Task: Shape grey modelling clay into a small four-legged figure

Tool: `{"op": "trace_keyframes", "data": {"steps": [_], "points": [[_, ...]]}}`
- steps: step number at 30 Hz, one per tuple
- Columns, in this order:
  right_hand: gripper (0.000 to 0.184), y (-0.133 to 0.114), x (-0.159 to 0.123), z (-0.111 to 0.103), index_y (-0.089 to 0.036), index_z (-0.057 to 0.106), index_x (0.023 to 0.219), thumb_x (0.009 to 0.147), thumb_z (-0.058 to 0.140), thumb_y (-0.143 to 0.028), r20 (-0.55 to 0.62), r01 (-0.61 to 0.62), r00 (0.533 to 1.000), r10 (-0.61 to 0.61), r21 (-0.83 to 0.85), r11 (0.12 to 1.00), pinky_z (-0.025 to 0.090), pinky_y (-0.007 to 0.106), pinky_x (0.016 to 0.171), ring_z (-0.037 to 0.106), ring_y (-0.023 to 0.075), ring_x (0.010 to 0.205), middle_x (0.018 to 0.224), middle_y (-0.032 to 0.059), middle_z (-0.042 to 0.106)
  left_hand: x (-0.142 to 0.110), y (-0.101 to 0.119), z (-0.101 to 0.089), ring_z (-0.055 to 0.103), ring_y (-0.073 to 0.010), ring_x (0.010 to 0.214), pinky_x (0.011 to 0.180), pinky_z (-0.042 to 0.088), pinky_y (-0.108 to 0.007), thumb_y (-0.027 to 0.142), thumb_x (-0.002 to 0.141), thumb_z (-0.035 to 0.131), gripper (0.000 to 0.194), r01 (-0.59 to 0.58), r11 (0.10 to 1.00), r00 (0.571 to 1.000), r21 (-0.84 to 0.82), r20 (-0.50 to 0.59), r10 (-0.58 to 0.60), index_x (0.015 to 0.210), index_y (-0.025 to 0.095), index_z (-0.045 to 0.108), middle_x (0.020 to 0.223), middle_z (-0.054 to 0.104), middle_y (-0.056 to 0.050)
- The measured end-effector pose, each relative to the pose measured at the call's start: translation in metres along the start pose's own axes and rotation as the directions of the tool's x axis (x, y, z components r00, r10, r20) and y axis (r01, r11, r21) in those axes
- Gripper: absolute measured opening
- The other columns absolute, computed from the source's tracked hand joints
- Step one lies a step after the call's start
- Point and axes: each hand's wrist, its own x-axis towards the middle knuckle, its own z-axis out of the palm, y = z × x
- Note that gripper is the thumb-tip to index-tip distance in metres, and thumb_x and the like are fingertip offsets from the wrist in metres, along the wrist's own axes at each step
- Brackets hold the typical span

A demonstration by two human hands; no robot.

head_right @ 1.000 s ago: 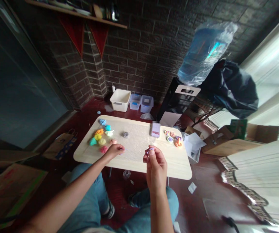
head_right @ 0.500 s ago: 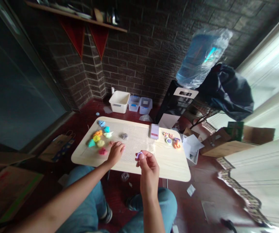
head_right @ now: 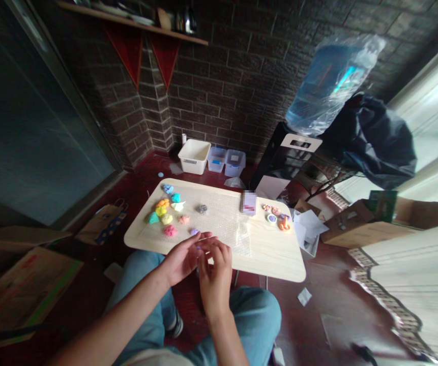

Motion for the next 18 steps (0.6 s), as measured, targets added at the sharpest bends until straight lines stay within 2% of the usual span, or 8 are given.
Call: {"op": "trace_keyframes", "data": {"steps": [1,3,6,9,12,15,18], "points": [[0.010,0.003,-0.001,-0.002,-0.024,0.070,0.090,0.087,0.064,-0.031,-0.011,-0.109,0.994,0.111,0.097,0.989,0.047,0.038,0.085,0.061,0.0222,0.093,0.095,0.0053,0.069,0.010,-0.013,-0.009,0.065,-0.0236,0.109,0.092,0.053,-0.040,0.044,0.099,0.034,0.046,-0.001,0.998,0.999,0.061,-0.043,0.004,0.121,0.013,0.060,0.120,0.066,-0.017],[0.017,0.012,-0.003,-0.005,-0.021,0.066,0.085,0.085,0.066,-0.039,-0.007,-0.304,0.948,0.319,0.291,0.907,0.049,0.033,0.077,0.062,0.0188,0.081,0.083,0.0032,0.068,0.034,-0.037,-0.028,0.062,-0.0253,0.112,0.093,0.052,-0.043,0.038,0.096,0.047,0.035,0.002,0.978,0.989,0.207,-0.146,0.029,0.117,0.013,0.061,0.124,0.063,-0.017],[0.026,0.026,-0.005,-0.010,-0.020,0.064,0.082,0.078,0.074,-0.043,0.052,-0.455,0.868,0.494,0.480,0.750,0.048,0.027,0.066,0.061,0.0145,0.070,0.079,0.0013,0.068,0.065,-0.063,-0.053,0.058,-0.0250,0.115,0.096,0.049,-0.049,0.035,0.091,0.058,0.034,-0.002,0.903,0.967,0.429,-0.229,0.111,0.120,0.017,0.059,0.129,0.058,-0.011],[0.031,0.036,-0.008,-0.013,-0.020,0.065,0.092,0.075,0.077,-0.042,0.066,-0.486,0.836,0.545,0.551,0.679,0.048,0.026,0.064,0.063,0.0129,0.068,0.083,0.0013,0.070,0.081,-0.082,-0.066,0.059,-0.0247,0.112,0.093,0.051,-0.048,0.035,0.091,0.060,0.037,-0.019,0.810,0.961,0.587,-0.211,0.176,0.123,0.017,0.057,0.129,0.057,-0.010],[0.040,0.041,-0.008,-0.014,-0.021,0.064,0.106,0.075,0.076,-0.043,0.045,-0.481,0.836,0.547,0.540,0.691,0.050,0.027,0.065,0.065,0.0135,0.068,0.085,0.0024,0.072,0.088,-0.092,-0.072,0.059,-0.0242,0.111,0.093,0.051,-0.047,0.035,0.091,0.059,0.036,-0.050,0.731,0.963,0.680,-0.160,0.215,0.123,0.017,0.057,0.128,0.058,-0.010],[0.038,0.044,-0.002,-0.013,-0.019,0.066,0.101,0.075,0.075,-0.044,0.030,-0.474,0.846,0.532,0.497,0.727,0.050,0.026,0.059,0.065,0.0129,0.063,0.083,0.0028,0.071,0.090,-0.091,-0.075,0.061,-0.0232,0.107,0.090,0.053,-0.046,0.035,0.091,0.059,0.035,-0.098,0.696,0.972,0.712,-0.082,0.222,0.121,0.016,0.058,0.124,0.060,-0.010],[0.037,0.052,0.007,-0.010,-0.017,0.068,0.092,0.072,0.076,-0.046,0.021,-0.465,0.855,0.519,0.475,0.747,0.049,0.024,0.053,0.063,0.0123,0.059,0.078,0.0023,0.070,0.083,-0.077,-0.068,0.064,-0.0202,0.099,0.086,0.054,-0.042,0.031,0.091,0.060,0.027,-0.166,0.707,0.977,0.688,0.016,0.215,0.112,0.015,0.061,0.112,0.065,-0.008]]}}
